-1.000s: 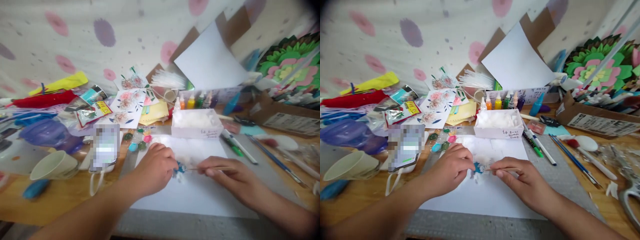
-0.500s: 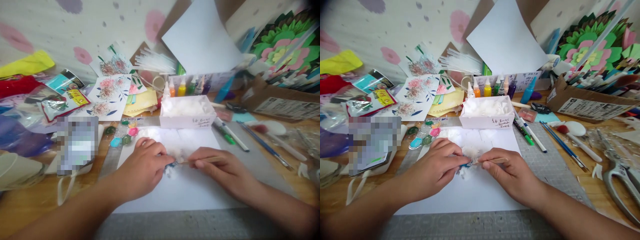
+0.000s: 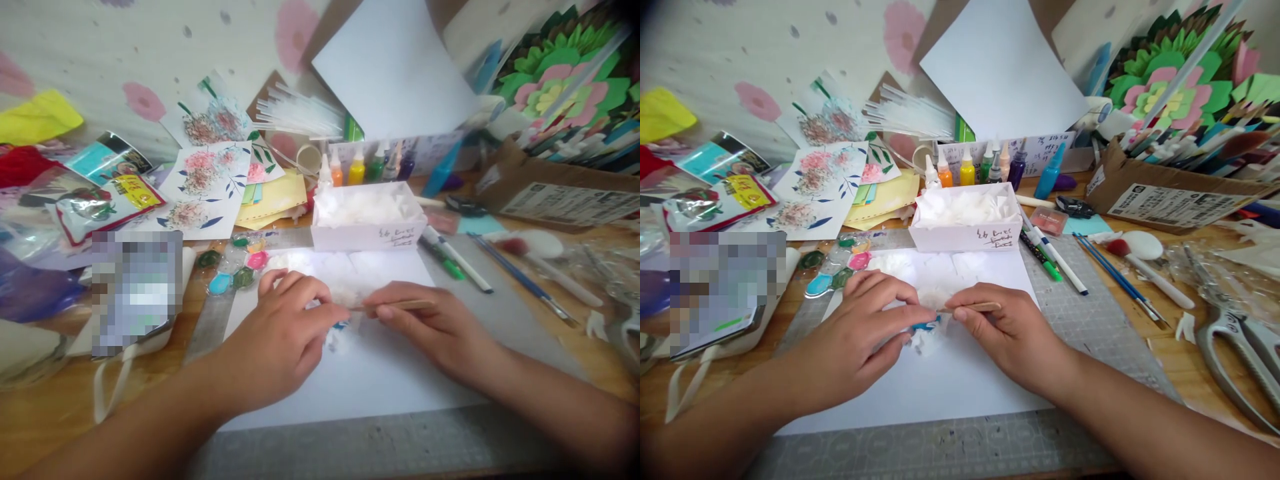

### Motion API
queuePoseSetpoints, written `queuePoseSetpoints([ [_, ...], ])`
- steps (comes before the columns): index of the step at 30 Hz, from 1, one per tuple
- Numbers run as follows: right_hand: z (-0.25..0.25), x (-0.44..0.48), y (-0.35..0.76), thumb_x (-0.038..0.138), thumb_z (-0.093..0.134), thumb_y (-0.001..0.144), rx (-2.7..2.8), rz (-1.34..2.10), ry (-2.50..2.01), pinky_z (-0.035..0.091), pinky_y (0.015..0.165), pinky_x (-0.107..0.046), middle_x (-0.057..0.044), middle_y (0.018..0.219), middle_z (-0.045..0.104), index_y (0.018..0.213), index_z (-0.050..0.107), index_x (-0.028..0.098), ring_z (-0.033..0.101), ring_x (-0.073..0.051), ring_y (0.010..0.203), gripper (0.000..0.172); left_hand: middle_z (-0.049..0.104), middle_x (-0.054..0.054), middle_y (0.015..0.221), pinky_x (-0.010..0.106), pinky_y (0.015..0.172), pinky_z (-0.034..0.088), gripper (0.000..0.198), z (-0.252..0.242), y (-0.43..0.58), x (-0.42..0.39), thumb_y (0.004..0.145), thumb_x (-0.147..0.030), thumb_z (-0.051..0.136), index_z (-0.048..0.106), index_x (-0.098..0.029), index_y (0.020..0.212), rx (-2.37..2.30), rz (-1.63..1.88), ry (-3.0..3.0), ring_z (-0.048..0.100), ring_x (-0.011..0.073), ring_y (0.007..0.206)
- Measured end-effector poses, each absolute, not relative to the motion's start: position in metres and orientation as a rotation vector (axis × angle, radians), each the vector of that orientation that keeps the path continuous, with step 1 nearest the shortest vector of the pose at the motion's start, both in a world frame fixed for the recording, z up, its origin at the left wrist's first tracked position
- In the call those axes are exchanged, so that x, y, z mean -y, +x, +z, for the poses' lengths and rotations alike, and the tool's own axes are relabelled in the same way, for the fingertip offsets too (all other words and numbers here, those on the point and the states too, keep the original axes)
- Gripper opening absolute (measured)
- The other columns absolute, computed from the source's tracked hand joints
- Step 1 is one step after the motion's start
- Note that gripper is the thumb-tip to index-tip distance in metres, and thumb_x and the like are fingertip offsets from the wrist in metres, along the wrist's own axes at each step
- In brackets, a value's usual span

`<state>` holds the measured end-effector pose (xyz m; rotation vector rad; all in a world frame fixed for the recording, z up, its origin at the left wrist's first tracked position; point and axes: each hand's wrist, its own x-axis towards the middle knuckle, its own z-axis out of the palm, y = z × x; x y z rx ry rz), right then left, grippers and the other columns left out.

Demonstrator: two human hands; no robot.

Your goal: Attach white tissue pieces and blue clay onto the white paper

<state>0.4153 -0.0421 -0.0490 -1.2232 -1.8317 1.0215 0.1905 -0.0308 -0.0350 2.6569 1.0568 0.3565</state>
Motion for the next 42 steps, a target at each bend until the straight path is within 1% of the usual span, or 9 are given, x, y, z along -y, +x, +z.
queuePoseSetpoints([
  [4, -0.053, 0.039, 0.412, 0.029, 0.055, 0.085, 1.8, 1.036, -1.245, 0.054, 0.069, -0.026, -0.003, 0.088, 0.072, 0.087, 0.069, 0.022, 0.068, -0.016, 0.077, 0.016, 0.052, 0.002, 0.101, 0.043, 0.09, 0.025, 0.047, -0.036, 0.192, 0.032, 0.077, -0.004, 0.048, 0.06, -0.035, 0.111, -1.013, 0.306, 2.695, 0.044, 0.0197, 0.094],
  [8, -0.047, 0.036, 0.413, 0.029, 0.056, 0.085, 1.792, 1.021, -1.247, 0.054, 0.068, -0.026, -0.003, 0.085, 0.073, 0.088, 0.069, 0.021, 0.068, -0.016, 0.074, 0.016, 0.052, 0.001, 0.104, 0.046, 0.093, 0.023, 0.043, -0.039, 0.192, 0.032, 0.079, -0.008, 0.05, 0.059, -0.034, 0.113, -1.041, 0.267, 2.69, 0.044, 0.0203, 0.097],
  [16, -0.024, 0.015, 0.45, 0.034, 0.056, 0.084, 1.826, 0.551, -1.415, 0.053, 0.064, -0.029, -0.004, 0.086, 0.07, 0.066, 0.067, 0.023, 0.065, -0.02, 0.078, 0.024, 0.054, 0.002, 0.108, 0.049, 0.097, 0.022, 0.044, -0.041, 0.19, 0.03, 0.077, -0.008, 0.051, 0.058, -0.032, 0.113, -1.11, 0.274, 2.718, 0.045, 0.022, 0.101],
  [21, -0.031, 0.007, 0.463, 0.033, 0.061, 0.08, 1.911, 0.638, -1.574, 0.051, 0.058, -0.028, -0.004, 0.089, 0.07, 0.073, 0.071, 0.021, 0.064, -0.019, 0.075, 0.017, 0.053, 0.002, 0.119, 0.054, 0.099, 0.018, 0.042, -0.042, 0.189, 0.029, 0.077, -0.01, 0.052, 0.059, -0.034, 0.112, -1.132, 0.295, 2.726, 0.045, 0.025, 0.109],
  [24, -0.033, 0.005, 0.464, 0.032, 0.063, 0.078, 1.952, 0.784, -1.542, 0.052, 0.063, -0.03, -0.004, 0.085, 0.069, 0.072, 0.071, 0.021, 0.065, -0.019, 0.077, 0.015, 0.052, 0.003, 0.123, 0.059, 0.099, 0.014, 0.043, -0.043, 0.188, 0.028, 0.078, -0.011, 0.053, 0.057, -0.036, 0.114, -1.127, 0.276, 2.713, 0.043, 0.0268, 0.114],
  [29, -0.035, 0.001, 0.459, 0.026, 0.067, 0.073, 1.815, 0.847, -1.578, 0.049, 0.085, -0.035, -0.007, 0.099, 0.068, 0.066, 0.069, 0.018, 0.061, -0.023, 0.103, 0.01, 0.052, 0.001, 0.125, 0.063, 0.1, 0.011, 0.042, -0.047, 0.186, 0.027, 0.079, -0.014, 0.055, 0.056, -0.038, 0.115, -1.117, 0.257, 2.692, 0.042, 0.0284, 0.118],
  [33, -0.036, 0.0, 0.451, 0.024, 0.066, 0.073, 1.819, 0.898, -1.61, 0.047, 0.088, -0.035, -0.007, 0.098, 0.069, 0.066, 0.067, 0.019, 0.059, -0.023, 0.109, 0.009, 0.053, 0.002, 0.126, 0.063, 0.1, 0.011, 0.043, -0.047, 0.185, 0.027, 0.08, -0.015, 0.055, 0.056, -0.036, 0.117, -1.104, 0.247, 2.691, 0.041, 0.0282, 0.119],
  [37, -0.036, 0.004, 0.446, 0.023, 0.06, 0.078, 1.928, 0.779, -1.622, 0.049, 0.077, -0.032, -0.006, 0.1, 0.069, 0.069, 0.064, 0.019, 0.064, -0.02, 0.096, 0.01, 0.053, 0.003, 0.125, 0.063, 0.101, 0.01, 0.041, -0.047, 0.185, 0.027, 0.081, -0.015, 0.055, 0.056, -0.036, 0.117, -1.092, 0.251, 2.695, 0.041, 0.0277, 0.118],
  [42, -0.034, 0.011, 0.442, 0.023, 0.056, 0.082, 2.108, 0.603, -1.69, 0.043, 0.059, -0.027, 0.0, 0.08, 0.071, 0.076, 0.066, 0.02, 0.063, -0.015, 0.065, 0.011, 0.053, 0.001, 0.124, 0.064, 0.101, 0.008, 0.043, -0.047, 0.184, 0.027, 0.081, -0.014, 0.054, 0.055, -0.037, 0.117, -1.086, 0.247, 2.68, 0.041, 0.0271, 0.118],
])
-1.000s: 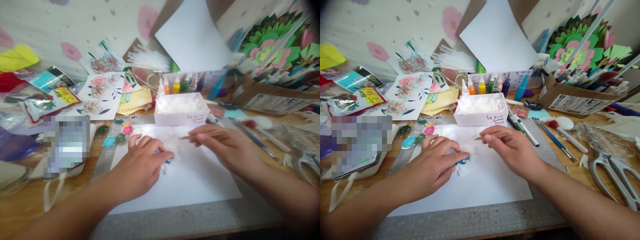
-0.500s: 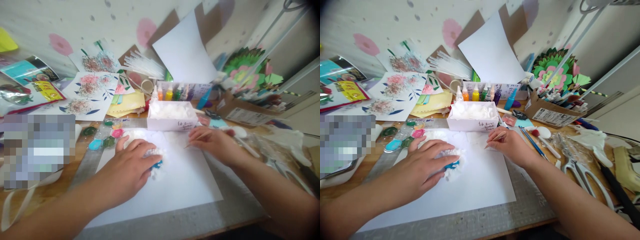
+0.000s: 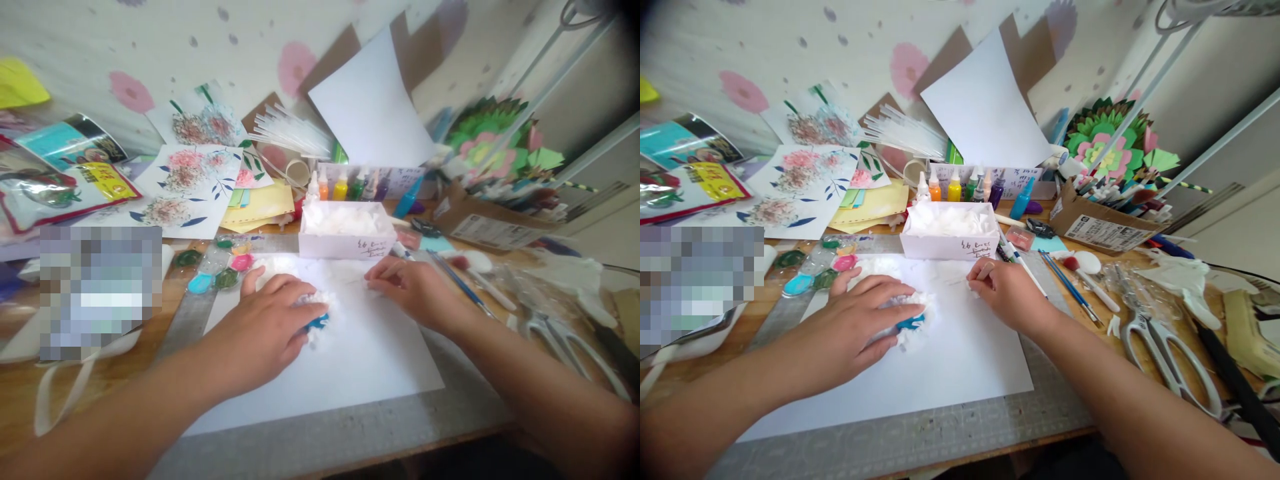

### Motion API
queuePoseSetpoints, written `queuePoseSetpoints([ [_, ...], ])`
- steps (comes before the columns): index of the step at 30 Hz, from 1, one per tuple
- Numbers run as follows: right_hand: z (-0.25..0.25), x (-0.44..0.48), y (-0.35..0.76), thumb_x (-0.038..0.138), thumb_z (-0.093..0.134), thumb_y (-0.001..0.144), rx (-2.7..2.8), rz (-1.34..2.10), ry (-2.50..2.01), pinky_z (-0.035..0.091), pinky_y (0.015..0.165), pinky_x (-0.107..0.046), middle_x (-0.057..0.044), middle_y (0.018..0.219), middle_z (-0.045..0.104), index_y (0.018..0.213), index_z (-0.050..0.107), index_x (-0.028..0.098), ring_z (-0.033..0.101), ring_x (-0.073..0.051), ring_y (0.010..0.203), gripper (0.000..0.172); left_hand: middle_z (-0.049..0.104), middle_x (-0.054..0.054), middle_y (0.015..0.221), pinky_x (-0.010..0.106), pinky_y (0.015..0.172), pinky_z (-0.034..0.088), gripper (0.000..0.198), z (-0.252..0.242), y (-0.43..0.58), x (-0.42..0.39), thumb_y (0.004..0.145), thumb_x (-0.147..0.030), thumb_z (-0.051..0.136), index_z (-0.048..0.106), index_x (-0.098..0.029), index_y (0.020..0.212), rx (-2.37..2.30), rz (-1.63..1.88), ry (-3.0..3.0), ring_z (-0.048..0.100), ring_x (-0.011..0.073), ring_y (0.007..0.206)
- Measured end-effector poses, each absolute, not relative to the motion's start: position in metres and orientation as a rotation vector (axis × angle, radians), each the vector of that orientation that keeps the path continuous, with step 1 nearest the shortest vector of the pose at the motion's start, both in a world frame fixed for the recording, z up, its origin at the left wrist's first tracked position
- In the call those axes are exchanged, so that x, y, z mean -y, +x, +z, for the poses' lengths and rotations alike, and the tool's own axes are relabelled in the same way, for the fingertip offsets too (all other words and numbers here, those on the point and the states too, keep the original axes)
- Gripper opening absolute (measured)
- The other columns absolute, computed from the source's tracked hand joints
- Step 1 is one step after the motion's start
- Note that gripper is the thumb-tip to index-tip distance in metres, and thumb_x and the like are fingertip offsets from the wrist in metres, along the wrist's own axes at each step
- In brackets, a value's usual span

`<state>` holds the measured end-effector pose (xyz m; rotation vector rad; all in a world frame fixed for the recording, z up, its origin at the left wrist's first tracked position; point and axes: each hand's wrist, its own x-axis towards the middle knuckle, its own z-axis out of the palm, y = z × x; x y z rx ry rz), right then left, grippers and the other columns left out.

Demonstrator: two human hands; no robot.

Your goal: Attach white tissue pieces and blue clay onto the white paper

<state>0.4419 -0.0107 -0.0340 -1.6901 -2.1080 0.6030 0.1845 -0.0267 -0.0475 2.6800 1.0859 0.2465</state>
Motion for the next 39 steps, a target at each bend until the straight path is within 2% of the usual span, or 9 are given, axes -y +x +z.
queuePoseSetpoints([
  [4, -0.033, 0.01, 0.444, 0.024, 0.059, 0.081, 2.01, 0.64, -1.71, 0.044, 0.058, -0.027, 0.0, 0.077, 0.07, 0.072, 0.068, 0.02, 0.062, -0.014, 0.064, 0.013, 0.053, 0.001, 0.124, 0.064, 0.102, 0.008, 0.043, -0.047, 0.185, 0.027, 0.081, -0.015, 0.053, 0.055, -0.038, 0.116, -1.096, 0.233, 2.662, 0.042, 0.0273, 0.118],
  [9, -0.03, 0.008, 0.449, 0.028, 0.063, 0.079, 1.83, 0.77, -1.593, 0.052, 0.068, -0.028, -0.003, 0.083, 0.069, 0.071, 0.072, 0.02, 0.064, -0.016, 0.077, 0.015, 0.054, 0.0, 0.124, 0.065, 0.101, 0.009, 0.042, -0.046, 0.185, 0.026, 0.08, -0.016, 0.054, 0.056, -0.038, 0.116, -1.098, 0.231, 2.664, 0.042, 0.0285, 0.118],
  [13, -0.023, 0.017, 0.436, 0.026, 0.062, 0.08, 1.741, 0.924, -1.411, 0.055, 0.068, -0.027, -0.005, 0.083, 0.069, 0.07, 0.074, 0.019, 0.065, -0.017, 0.082, 0.018, 0.053, 0.001, 0.125, 0.065, 0.1, 0.011, 0.042, -0.046, 0.185, 0.026, 0.081, -0.017, 0.054, 0.055, -0.038, 0.117, -1.093, 0.22, 2.661, 0.042, 0.0283, 0.119],
  [21, -0.036, 0.039, 0.395, 0.019, 0.058, 0.081, 1.943, 0.959, -1.316, 0.05, 0.066, -0.028, -0.002, 0.081, 0.07, 0.074, 0.068, 0.02, 0.065, -0.016, 0.076, 0.012, 0.055, 0.002, 0.118, 0.064, 0.1, 0.012, 0.027, -0.044, 0.187, 0.027, 0.081, -0.02, 0.057, 0.06, -0.033, 0.105, -1.082, 0.231, 2.669, 0.043, 0.0287, 0.117],
  [25, -0.038, 0.037, 0.395, 0.019, 0.059, 0.079, 1.969, 0.926, -1.314, 0.049, 0.069, -0.028, -0.001, 0.08, 0.069, 0.071, 0.066, 0.02, 0.063, -0.015, 0.076, 0.011, 0.055, 0.002, 0.118, 0.064, 0.101, 0.011, 0.03, -0.043, 0.187, 0.026, 0.08, -0.02, 0.058, 0.059, -0.033, 0.108, -1.074, 0.249, 2.672, 0.043, 0.0285, 0.116],
  [30, -0.03, 0.035, 0.396, 0.019, 0.06, 0.078, 1.955, 0.831, -1.271, 0.048, 0.065, -0.025, 0.0, 0.073, 0.066, 0.065, 0.063, 0.02, 0.061, -0.013, 0.07, 0.013, 0.055, 0.002, 0.118, 0.064, 0.099, 0.014, 0.031, -0.042, 0.186, 0.027, 0.081, -0.02, 0.056, 0.059, -0.034, 0.108, -1.069, 0.257, 2.668, 0.044, 0.0292, 0.115],
  [39, -0.051, 0.035, 0.393, 0.016, 0.063, 0.077, 1.982, 0.796, -1.334, 0.046, 0.065, -0.027, 0.001, 0.074, 0.066, 0.071, 0.065, 0.021, 0.06, -0.014, 0.071, 0.008, 0.055, 0.002, 0.119, 0.063, 0.098, 0.013, 0.035, -0.045, 0.184, 0.029, 0.081, -0.02, 0.055, 0.056, -0.034, 0.113, -1.068, 0.249, 2.668, 0.043, 0.0283, 0.115],
])
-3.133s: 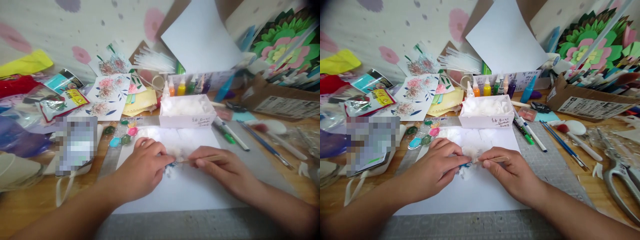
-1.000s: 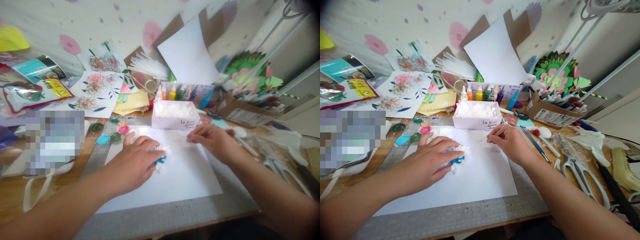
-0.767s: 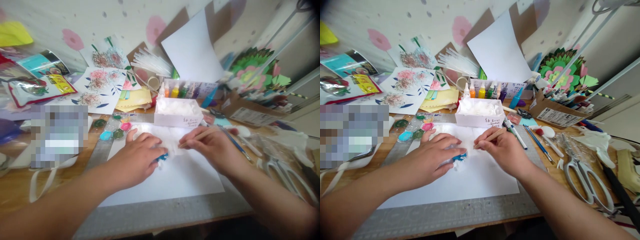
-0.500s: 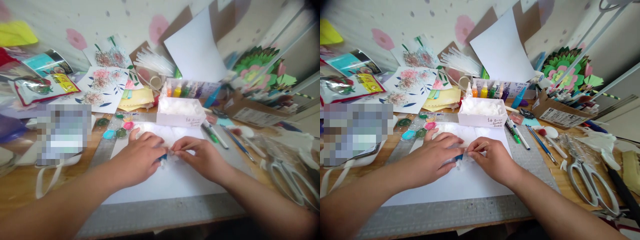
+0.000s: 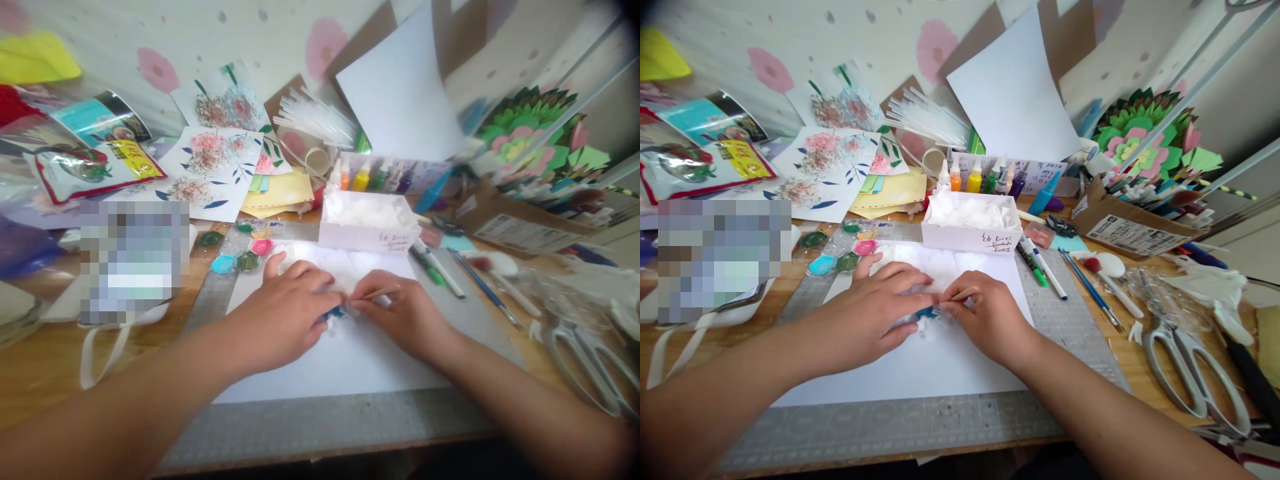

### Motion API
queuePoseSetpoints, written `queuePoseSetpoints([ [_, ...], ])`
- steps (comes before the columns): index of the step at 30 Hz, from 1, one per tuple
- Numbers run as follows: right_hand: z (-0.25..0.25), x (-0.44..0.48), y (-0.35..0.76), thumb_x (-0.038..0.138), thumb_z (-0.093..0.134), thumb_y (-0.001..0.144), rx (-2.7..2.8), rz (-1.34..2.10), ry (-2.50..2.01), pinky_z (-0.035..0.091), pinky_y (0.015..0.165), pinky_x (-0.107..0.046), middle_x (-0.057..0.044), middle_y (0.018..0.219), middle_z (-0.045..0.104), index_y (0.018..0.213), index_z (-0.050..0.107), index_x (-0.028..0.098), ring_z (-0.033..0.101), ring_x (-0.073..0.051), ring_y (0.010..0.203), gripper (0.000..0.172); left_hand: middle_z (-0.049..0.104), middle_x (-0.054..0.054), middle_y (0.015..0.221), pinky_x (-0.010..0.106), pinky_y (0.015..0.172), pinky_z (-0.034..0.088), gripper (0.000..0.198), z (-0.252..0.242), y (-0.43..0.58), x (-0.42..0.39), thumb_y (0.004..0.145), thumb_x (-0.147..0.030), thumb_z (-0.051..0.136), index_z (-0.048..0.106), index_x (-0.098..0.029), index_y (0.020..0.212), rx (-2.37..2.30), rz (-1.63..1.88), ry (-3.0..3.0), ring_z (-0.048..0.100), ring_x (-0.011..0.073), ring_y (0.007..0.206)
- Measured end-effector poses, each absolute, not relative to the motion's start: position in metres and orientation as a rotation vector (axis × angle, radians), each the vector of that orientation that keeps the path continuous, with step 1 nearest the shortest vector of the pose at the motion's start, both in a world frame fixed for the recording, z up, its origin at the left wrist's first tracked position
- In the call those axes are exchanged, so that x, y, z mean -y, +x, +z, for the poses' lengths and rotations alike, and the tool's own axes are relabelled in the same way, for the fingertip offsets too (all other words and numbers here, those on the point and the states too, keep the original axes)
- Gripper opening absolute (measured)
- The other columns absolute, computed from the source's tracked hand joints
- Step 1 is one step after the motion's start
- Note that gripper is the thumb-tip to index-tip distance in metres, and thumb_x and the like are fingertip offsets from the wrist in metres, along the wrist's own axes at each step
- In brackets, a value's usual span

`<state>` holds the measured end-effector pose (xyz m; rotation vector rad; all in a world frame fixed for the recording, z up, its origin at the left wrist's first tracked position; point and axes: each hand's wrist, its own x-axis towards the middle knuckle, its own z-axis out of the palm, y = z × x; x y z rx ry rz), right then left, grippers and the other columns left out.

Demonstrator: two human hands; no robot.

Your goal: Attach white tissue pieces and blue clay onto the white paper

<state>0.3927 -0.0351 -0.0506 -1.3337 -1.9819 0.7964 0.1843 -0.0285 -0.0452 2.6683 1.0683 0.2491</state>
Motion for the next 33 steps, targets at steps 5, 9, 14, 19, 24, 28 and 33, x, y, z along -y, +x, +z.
queuePoseSetpoints([
  [5, -0.056, 0.031, 0.389, 0.017, 0.064, 0.075, 1.944, 0.839, -1.365, 0.047, 0.064, -0.027, 0.0, 0.071, 0.066, 0.069, 0.066, 0.021, 0.061, -0.014, 0.069, 0.007, 0.055, 0.001, 0.12, 0.062, 0.1, 0.013, 0.033, -0.044, 0.183, 0.026, 0.081, -0.021, 0.057, 0.056, -0.033, 0.112, -1.079, 0.249, 2.65, 0.043, 0.0271, 0.114],
  [9, -0.05, 0.027, 0.392, 0.02, 0.064, 0.074, 1.86, 0.981, -1.402, 0.045, 0.056, -0.024, 0.001, 0.066, 0.065, 0.067, 0.066, 0.02, 0.059, -0.012, 0.061, 0.008, 0.057, 0.001, 0.119, 0.06, 0.103, 0.012, 0.032, -0.043, 0.184, 0.025, 0.082, -0.021, 0.057, 0.058, -0.032, 0.112, -1.094, 0.254, 2.64, 0.044, 0.0257, 0.114],
  [14, -0.038, 0.027, 0.403, 0.026, 0.063, 0.077, 1.726, 0.965, -1.328, 0.045, 0.053, -0.024, -0.003, 0.077, 0.067, 0.064, 0.068, 0.019, 0.059, -0.013, 0.063, 0.016, 0.057, 0.001, 0.119, 0.061, 0.104, 0.011, 0.024, -0.041, 0.183, 0.025, 0.081, -0.018, 0.054, 0.062, -0.029, 0.101, -1.1, 0.301, 2.639, 0.045, 0.0258, 0.114],
  [19, -0.037, 0.034, 0.395, 0.024, 0.065, 0.075, 1.753, 0.996, -1.26, 0.048, 0.059, -0.026, -0.002, 0.074, 0.068, 0.064, 0.068, 0.02, 0.061, -0.014, 0.066, 0.012, 0.056, 0.001, 0.118, 0.059, 0.105, 0.012, 0.019, -0.039, 0.181, 0.025, 0.081, -0.016, 0.05, 0.066, -0.026, 0.084, -1.096, 0.357, 2.633, 0.045, 0.0248, 0.116],
  [24, -0.045, 0.036, 0.384, 0.021, 0.064, 0.074, 1.842, 0.954, -1.326, 0.049, 0.066, -0.027, -0.001, 0.074, 0.068, 0.063, 0.067, 0.021, 0.062, -0.014, 0.069, 0.011, 0.055, 0.002, 0.119, 0.061, 0.103, 0.014, 0.025, -0.038, 0.182, 0.026, 0.08, -0.015, 0.051, 0.067, -0.03, 0.091, -1.078, 0.309, 2.637, 0.044, 0.0258, 0.116],
  [28, -0.049, 0.035, 0.389, 0.023, 0.064, 0.074, 1.831, 0.9, -1.389, 0.049, 0.065, -0.028, -0.002, 0.076, 0.069, 0.063, 0.067, 0.021, 0.063, -0.015, 0.071, 0.012, 0.054, 0.002, 0.121, 0.063, 0.103, 0.012, 0.031, -0.041, 0.183, 0.026, 0.08, -0.014, 0.051, 0.067, -0.033, 0.099, -1.077, 0.298, 2.638, 0.043, 0.0259, 0.117],
  [33, -0.049, 0.033, 0.396, 0.025, 0.065, 0.074, 1.806, 0.889, -1.439, 0.049, 0.064, -0.028, -0.002, 0.075, 0.069, 0.063, 0.068, 0.021, 0.062, -0.016, 0.069, 0.012, 0.051, 0.002, 0.125, 0.062, 0.104, 0.011, 0.034, -0.045, 0.181, 0.026, 0.08, -0.015, 0.052, 0.064, -0.034, 0.105, -1.051, 0.303, 2.64, 0.04, 0.0263, 0.119],
])
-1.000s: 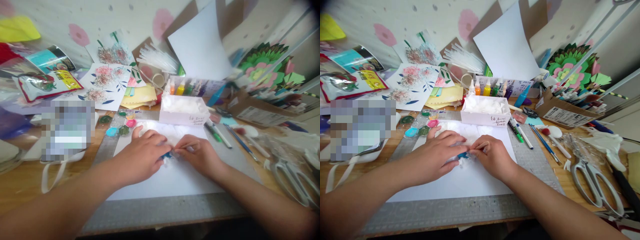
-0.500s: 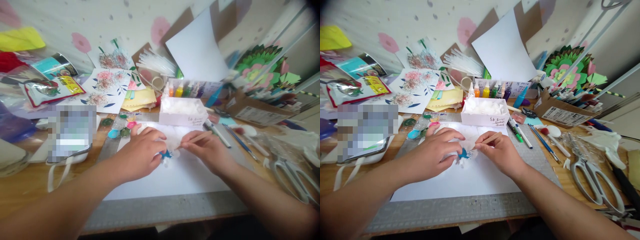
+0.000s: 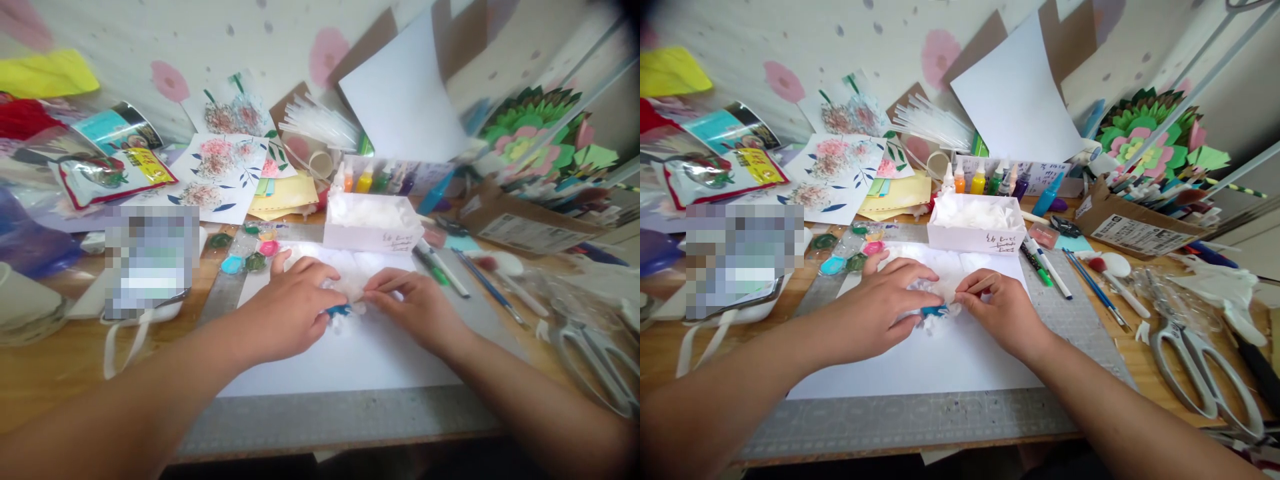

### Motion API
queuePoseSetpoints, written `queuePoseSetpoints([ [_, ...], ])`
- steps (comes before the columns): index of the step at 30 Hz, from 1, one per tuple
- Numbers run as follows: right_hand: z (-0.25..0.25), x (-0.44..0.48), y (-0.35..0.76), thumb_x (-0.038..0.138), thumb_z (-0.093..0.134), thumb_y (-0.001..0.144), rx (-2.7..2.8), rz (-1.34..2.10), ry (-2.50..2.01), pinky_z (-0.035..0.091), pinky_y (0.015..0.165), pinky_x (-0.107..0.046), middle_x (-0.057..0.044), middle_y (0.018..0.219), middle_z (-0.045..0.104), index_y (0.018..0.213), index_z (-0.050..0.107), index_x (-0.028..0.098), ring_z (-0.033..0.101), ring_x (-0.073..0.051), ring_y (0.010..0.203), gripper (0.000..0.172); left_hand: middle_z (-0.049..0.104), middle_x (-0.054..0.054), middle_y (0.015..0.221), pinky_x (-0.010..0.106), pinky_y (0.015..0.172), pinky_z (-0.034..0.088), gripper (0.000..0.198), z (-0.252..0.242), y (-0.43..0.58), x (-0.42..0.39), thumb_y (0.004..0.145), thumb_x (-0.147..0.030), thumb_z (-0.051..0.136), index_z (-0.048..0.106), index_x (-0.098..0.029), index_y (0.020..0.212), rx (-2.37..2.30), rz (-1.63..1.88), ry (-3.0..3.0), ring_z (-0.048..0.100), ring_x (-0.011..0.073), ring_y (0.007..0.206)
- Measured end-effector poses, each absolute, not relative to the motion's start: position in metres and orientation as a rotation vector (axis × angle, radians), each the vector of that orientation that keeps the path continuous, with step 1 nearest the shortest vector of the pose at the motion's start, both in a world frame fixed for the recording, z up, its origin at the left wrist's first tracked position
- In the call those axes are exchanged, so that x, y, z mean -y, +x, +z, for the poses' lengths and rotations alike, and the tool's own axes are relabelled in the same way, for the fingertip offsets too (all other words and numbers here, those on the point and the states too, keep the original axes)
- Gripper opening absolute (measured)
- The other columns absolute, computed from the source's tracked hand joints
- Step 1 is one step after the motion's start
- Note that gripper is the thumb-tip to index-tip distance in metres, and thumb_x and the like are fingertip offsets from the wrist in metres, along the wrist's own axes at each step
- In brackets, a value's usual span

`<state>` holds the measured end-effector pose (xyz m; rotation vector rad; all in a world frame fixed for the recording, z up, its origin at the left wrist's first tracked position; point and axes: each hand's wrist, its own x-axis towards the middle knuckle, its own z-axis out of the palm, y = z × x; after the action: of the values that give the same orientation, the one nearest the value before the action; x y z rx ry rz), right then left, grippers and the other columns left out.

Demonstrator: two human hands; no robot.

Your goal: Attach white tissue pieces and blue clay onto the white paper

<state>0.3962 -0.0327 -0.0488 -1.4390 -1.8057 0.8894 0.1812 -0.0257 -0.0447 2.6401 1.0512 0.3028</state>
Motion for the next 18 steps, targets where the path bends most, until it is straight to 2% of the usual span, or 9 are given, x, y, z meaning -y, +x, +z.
queuePoseSetpoints([
  [6, -0.049, 0.032, 0.4, 0.027, 0.063, 0.075, 1.805, 0.945, -1.455, 0.047, 0.056, -0.027, -0.002, 0.076, 0.069, 0.062, 0.069, 0.021, 0.061, -0.015, 0.066, 0.014, 0.049, 0.003, 0.128, 0.064, 0.103, 0.009, 0.04, -0.045, 0.182, 0.025, 0.08, -0.015, 0.053, 0.059, -0.037, 0.113, -1.037, 0.273, 2.646, 0.038, 0.0272, 0.121],
  [13, -0.045, 0.035, 0.395, 0.024, 0.066, 0.074, 1.757, 0.939, -1.344, 0.05, 0.067, -0.029, -0.002, 0.076, 0.069, 0.062, 0.067, 0.022, 0.063, -0.016, 0.071, 0.012, 0.051, 0.003, 0.124, 0.064, 0.103, 0.009, 0.043, -0.046, 0.183, 0.025, 0.08, -0.016, 0.055, 0.056, -0.037, 0.117, -1.048, 0.285, 2.639, 0.04, 0.0284, 0.12],
  [18, -0.05, 0.033, 0.39, 0.024, 0.065, 0.073, 1.766, 0.934, -1.358, 0.049, 0.064, -0.028, -0.002, 0.075, 0.069, 0.064, 0.068, 0.021, 0.062, -0.015, 0.069, 0.01, 0.05, 0.003, 0.127, 0.064, 0.103, 0.009, 0.04, -0.045, 0.183, 0.024, 0.08, -0.016, 0.054, 0.057, -0.036, 0.115, -1.056, 0.293, 2.629, 0.039, 0.028, 0.121],
])
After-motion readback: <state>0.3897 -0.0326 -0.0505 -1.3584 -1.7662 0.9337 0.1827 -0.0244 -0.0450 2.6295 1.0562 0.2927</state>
